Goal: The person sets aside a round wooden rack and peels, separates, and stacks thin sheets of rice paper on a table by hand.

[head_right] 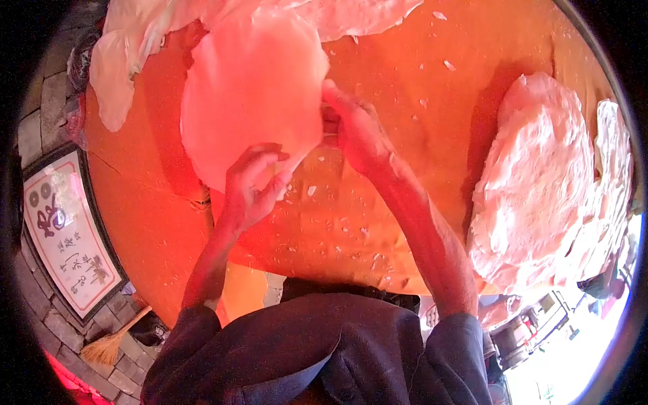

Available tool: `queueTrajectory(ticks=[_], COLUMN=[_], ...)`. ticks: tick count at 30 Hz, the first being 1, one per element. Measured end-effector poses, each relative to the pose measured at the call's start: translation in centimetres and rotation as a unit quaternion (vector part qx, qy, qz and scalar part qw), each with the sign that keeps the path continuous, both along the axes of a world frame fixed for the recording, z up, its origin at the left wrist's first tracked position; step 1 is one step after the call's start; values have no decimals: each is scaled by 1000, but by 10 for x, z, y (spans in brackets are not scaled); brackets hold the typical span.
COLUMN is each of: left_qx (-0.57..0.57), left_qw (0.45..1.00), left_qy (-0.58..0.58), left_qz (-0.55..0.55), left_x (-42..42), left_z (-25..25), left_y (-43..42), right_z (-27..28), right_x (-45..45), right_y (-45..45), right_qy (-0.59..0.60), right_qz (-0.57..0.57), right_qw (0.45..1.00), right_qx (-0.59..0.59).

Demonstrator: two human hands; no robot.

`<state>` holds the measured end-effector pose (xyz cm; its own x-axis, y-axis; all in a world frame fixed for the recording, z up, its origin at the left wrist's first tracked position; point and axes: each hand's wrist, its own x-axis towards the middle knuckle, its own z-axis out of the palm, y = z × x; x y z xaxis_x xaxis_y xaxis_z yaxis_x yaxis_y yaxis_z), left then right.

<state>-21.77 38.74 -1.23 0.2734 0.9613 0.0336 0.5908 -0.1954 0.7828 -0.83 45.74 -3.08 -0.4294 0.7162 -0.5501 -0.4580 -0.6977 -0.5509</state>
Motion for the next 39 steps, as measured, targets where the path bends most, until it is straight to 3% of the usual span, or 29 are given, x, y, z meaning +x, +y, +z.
queueTrajectory(ticks=[3,10,13,15,16,19,21,23,25,27,29,31,34,36,38,39], left_qx=[20,23,-58,-33,-24,-52,-14,62,81,94,214,194,159,144,132,125], left_qw=[999,998,992,993,994,971,972,989,990,986,929,924,936,933,933,934], left_qy=[-6,-33,-103,-106,-105,-179,-161,4,66,126,300,323,296,308,314,316], left_qz=[29,47,51,37,31,152,169,135,96,53,-31,-65,-109,-115,-116,-114], left_x=[6,16,-1,-5,-4,5,5,-2,2,9,10,15,37,29,22,17], left_z=[-3,3,-13,-15,-12,5,13,16,7,-9,-28,-38,-52,-52,-46,-41], left_y=[2,14,13,24,36,79,123,160,192,214,234,244,249,246,240,236], right_z=[5,-2,-9,-3,-11,-25,-10,11,28,6,20,55,89,123,182,208], right_x=[-9,-11,-7,-12,-13,-11,-6,27,72,111,116,114,153,182,244,269], right_y=[-8,-9,-9,-11,-12,-18,-19,-44,-68,-93,-106,-101,-97,-87,-93,-104], right_qy=[-42,5,90,-106,-104,-220,-335,-341,-301,-382,-440,-462,-617,-472,-581,-624], right_qz=[16,-1,-21,-60,-65,-116,-49,-69,-118,-75,-83,-81,-32,-225,-138,-175], right_qw=[999,999,996,992,992,942,916,926,941,918,892,878,780,817,758,703], right_qx=[20,48,-11,31,39,225,216,145,98,74,57,92,102,245,262,293])
